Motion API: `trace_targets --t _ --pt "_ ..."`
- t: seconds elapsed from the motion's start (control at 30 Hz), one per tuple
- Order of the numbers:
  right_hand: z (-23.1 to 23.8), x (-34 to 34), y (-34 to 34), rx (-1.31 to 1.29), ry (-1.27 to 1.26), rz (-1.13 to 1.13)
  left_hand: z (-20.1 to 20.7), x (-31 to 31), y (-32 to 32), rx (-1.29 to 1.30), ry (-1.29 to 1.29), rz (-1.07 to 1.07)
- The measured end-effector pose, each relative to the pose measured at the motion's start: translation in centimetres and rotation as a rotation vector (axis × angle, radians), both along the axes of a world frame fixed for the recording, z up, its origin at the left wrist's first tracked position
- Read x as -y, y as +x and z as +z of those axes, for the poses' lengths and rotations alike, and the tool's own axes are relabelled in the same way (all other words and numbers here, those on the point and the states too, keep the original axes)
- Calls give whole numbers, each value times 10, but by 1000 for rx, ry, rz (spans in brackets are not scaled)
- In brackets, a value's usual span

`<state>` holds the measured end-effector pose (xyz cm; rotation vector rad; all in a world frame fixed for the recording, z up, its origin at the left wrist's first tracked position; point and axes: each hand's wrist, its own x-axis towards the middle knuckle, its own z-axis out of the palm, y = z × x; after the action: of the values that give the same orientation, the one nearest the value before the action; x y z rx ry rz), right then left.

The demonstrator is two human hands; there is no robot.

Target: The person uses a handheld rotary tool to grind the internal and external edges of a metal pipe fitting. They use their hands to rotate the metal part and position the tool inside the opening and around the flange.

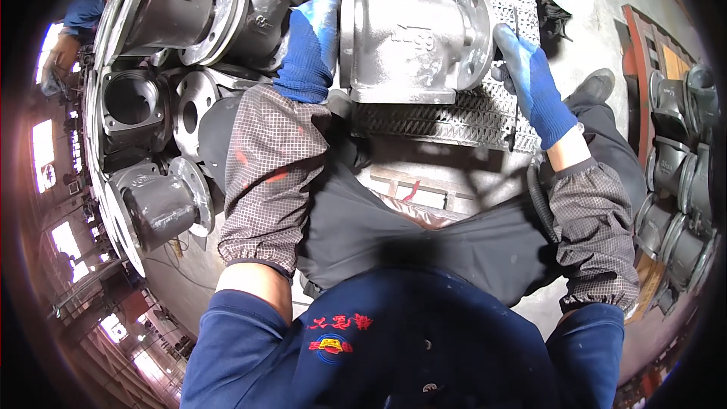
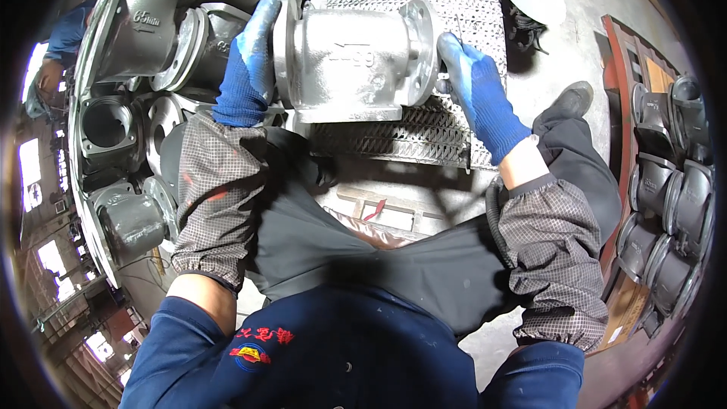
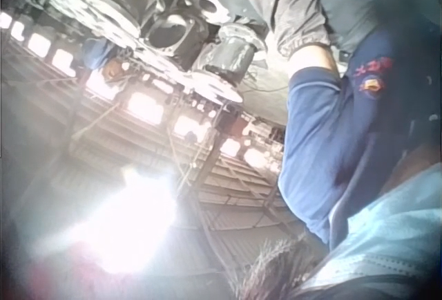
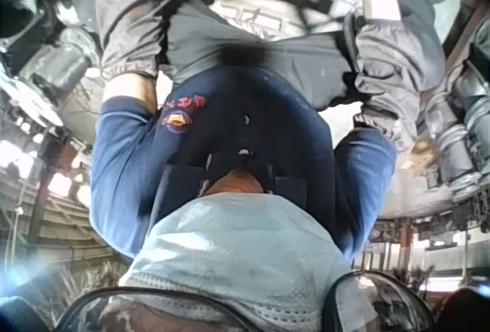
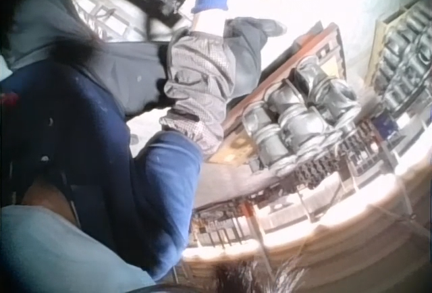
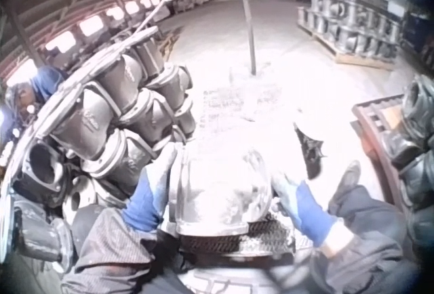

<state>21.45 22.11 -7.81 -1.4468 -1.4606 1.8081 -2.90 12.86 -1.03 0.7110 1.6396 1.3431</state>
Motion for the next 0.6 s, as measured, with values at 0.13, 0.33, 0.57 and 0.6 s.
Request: trace_targets --t 0.13,0.33,0.57,0.6 --pt "4 8 -3 -48 -46 -32 -7 12 -8 -270 86 -93" --pt "-6 8 11 -17 -37 -19 14 8 15 -149 4 -78" --pt "-4 13 18 -24 19 16 -3 12 24 -195 82 -106" --pt "0 14 18 -18 25 9 -2 11 31 -184 103 -61"
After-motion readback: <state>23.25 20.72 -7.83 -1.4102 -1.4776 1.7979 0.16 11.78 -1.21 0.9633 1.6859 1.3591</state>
